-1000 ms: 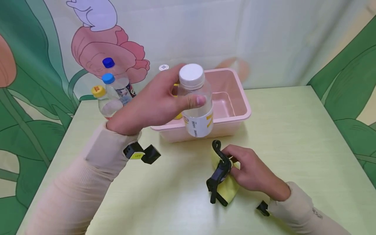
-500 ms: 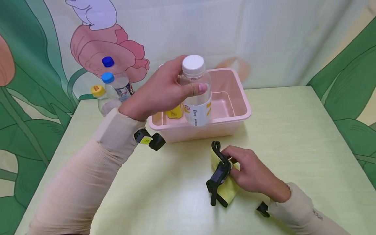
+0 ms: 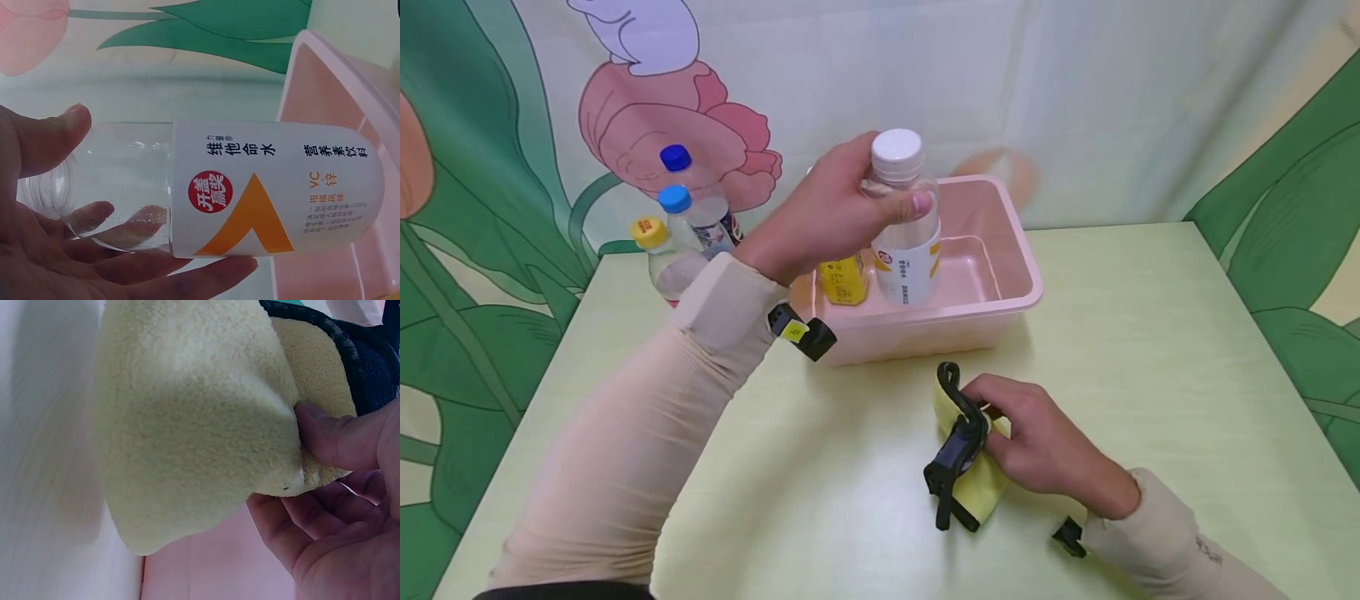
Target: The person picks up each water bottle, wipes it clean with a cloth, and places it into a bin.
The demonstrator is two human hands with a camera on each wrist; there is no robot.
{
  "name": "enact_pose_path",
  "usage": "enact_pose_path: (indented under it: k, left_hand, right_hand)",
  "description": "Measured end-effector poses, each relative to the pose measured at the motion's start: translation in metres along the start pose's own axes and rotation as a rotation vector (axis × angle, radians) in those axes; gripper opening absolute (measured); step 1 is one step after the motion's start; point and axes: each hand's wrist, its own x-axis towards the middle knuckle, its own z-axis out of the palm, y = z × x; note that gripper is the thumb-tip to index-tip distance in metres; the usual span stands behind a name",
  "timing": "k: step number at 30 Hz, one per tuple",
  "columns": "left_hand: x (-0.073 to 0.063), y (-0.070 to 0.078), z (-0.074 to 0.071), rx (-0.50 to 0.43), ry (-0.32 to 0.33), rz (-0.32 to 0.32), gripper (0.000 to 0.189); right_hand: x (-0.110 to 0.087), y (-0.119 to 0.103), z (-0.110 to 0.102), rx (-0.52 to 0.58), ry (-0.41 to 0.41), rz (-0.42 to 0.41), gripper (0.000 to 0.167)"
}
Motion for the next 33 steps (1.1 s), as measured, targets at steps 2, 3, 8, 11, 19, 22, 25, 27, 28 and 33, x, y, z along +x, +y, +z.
enact_pose_path:
  k: [2,3,8,11,19,22,25,27,28,33]
  left_hand:
    - [0.005,-0.004,0.001,0.002,0.001,-0.016,0.056]
    - [0.008,-0.006,0.001,0.003,0.004,-0.024,0.056]
    - [0.017,-0.014,0.004,-0.015,0.022,-0.066,0.055]
    - [0.022,-0.021,0.008,-0.022,0.035,-0.084,0.055]
    - [0.036,-0.039,0.015,-0.019,0.07,-0.085,0.051]
    - [0.041,-0.045,0.017,-0.032,0.073,-0.101,0.051]
    - [0.045,-0.052,0.019,-0.035,0.078,-0.118,0.05]
    - [0.048,-0.055,0.021,-0.025,0.078,-0.128,0.05]
    - [0.05,-0.057,0.023,-0.019,0.076,-0.13,0.05]
    - [0.057,-0.062,0.03,-0.025,0.045,-0.157,0.052]
  right_hand:
    - [0.001,0.0,0.0,0.0,-0.003,0.003,0.045]
    - [0.001,0.001,0.001,0.0,-0.004,0.003,0.045]
    - [0.0,0.002,0.001,0.004,-0.01,0.007,0.046]
    - [-0.001,0.003,0.002,0.005,-0.011,0.012,0.046]
    - [-0.004,0.006,0.002,0.001,-0.014,0.018,0.047]
    - [-0.004,0.007,0.003,0.001,-0.018,0.019,0.049]
    - [-0.004,0.008,0.003,0.004,-0.023,0.018,0.05]
    - [-0.004,0.009,0.004,0.008,-0.023,0.019,0.05]
    - [-0.004,0.009,0.004,0.012,-0.026,0.022,0.05]
    - [-0.004,0.011,0.005,0.028,-0.039,0.027,0.047]
